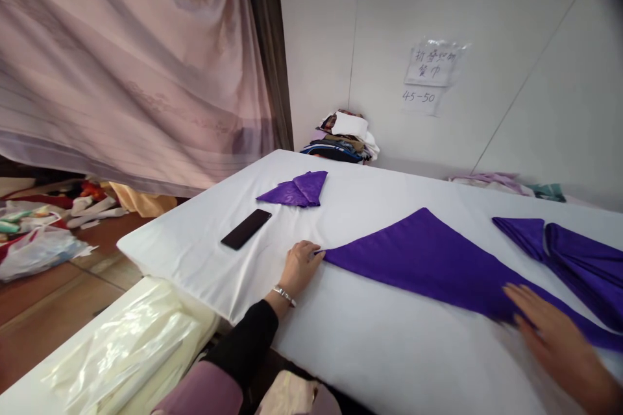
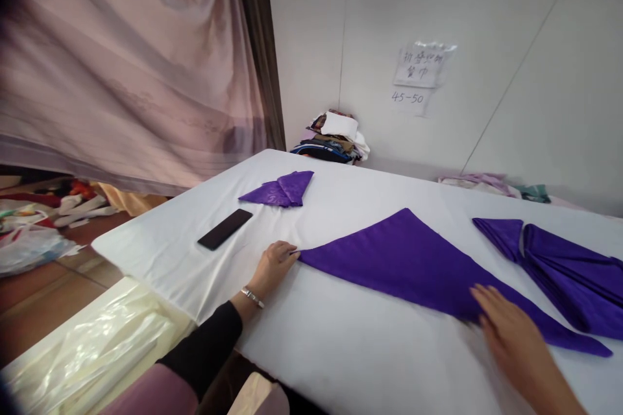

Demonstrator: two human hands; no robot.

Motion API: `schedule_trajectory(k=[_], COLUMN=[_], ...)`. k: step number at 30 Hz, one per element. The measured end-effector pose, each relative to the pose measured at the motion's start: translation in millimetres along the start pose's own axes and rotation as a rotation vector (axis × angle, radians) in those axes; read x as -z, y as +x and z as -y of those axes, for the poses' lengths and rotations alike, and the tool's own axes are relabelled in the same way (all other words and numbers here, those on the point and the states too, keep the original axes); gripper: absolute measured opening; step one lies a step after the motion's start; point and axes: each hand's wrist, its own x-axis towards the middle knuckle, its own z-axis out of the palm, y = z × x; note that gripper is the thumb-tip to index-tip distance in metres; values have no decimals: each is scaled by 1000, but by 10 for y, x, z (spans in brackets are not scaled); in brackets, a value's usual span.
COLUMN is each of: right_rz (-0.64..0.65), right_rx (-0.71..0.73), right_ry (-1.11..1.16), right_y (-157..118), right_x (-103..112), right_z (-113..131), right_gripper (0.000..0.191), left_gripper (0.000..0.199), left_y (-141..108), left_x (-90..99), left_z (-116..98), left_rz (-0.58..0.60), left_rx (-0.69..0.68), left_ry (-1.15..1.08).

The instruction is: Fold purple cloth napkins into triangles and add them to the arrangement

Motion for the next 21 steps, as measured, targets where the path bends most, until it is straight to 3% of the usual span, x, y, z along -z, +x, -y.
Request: schedule_trajectory(k=[5, 8, 14, 21], right_rz=[261, 360, 438, 447], right_rx=[104, 104, 51, -7], right_ry=[136, 198, 196, 215], right_y=[529, 697, 669, 665], right_x=[-127, -193, -311, -250], right_z=[1270, 1657, 1720, 1763], right_gripper=[46, 51, 55, 56], left_gripper=[14, 15, 17, 14], left_y=[6, 0, -38, -32], left_x=[-54, -53, -23, 17], left_z=[-32, -1, 42, 14], left_rz=[-2, -2, 35, 43], left_rx=[14, 18, 0, -12], left_ry=[-19, -17, 23, 79])
